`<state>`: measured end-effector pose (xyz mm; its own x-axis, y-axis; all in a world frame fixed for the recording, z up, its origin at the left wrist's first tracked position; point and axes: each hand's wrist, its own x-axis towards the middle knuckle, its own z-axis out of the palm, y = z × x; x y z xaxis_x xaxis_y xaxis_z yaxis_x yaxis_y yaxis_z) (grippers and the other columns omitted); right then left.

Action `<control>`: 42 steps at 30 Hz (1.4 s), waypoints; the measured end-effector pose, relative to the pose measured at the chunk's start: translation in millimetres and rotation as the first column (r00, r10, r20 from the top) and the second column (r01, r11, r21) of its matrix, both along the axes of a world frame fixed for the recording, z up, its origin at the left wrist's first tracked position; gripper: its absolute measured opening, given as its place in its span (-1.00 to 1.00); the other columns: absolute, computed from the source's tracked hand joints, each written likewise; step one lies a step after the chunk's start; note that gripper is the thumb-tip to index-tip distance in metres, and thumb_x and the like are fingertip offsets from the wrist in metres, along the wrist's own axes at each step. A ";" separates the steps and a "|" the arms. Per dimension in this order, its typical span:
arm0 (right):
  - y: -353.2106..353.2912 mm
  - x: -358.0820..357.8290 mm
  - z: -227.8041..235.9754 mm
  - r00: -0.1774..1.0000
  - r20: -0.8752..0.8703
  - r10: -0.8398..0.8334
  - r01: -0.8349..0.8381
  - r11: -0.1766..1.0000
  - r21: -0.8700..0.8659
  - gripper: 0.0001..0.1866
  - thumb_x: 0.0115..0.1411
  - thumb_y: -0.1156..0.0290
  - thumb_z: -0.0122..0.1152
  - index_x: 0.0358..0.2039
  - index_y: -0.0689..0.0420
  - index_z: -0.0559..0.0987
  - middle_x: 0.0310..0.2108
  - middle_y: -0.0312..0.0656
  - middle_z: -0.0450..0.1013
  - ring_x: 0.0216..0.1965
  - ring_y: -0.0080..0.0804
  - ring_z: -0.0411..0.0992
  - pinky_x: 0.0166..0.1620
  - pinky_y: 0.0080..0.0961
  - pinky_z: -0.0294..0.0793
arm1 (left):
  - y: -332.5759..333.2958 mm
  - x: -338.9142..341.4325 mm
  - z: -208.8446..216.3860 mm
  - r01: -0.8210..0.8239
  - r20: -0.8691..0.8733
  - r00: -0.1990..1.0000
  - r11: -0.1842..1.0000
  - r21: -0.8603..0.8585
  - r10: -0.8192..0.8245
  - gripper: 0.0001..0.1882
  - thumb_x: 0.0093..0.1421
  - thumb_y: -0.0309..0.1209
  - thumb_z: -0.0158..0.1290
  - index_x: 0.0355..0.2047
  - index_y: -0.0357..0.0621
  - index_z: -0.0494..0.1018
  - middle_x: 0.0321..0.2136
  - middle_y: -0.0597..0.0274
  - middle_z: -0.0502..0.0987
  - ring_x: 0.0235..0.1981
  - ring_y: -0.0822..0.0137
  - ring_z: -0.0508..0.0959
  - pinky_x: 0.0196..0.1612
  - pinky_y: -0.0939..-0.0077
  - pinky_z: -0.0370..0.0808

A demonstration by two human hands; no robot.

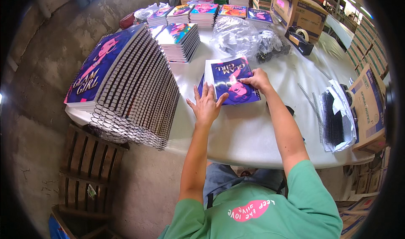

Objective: The person binds notebooks by hand, inserting a metal spiral coil through the punched holes of the covers and pages, trimming the excess coil with pliers, and stacking the completed notebooks on a table.

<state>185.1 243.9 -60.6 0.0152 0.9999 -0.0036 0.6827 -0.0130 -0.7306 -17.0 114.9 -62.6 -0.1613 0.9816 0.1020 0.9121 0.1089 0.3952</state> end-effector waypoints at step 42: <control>-180.3 65.5 64.5 0.838 -0.297 0.457 -0.430 0.890 0.154 -0.54 -0.24 0.56 0.44 -0.24 0.12 0.52 -0.40 -0.24 0.54 -0.37 -0.50 0.47 -0.25 -0.58 0.44 | -103.0 8.8 -1.7 -0.045 0.860 0.316 0.899 0.435 -0.401 -0.20 0.03 -0.47 0.23 0.21 -0.22 0.03 -0.03 0.14 0.30 -0.03 0.35 0.32 0.05 0.49 0.24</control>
<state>250.5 63.6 3.9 -0.4185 0.8964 0.1459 0.3334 0.3011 -0.8934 -8.3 11.9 -64.3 -0.1923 0.9291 0.3158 -0.0911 -0.3374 0.9369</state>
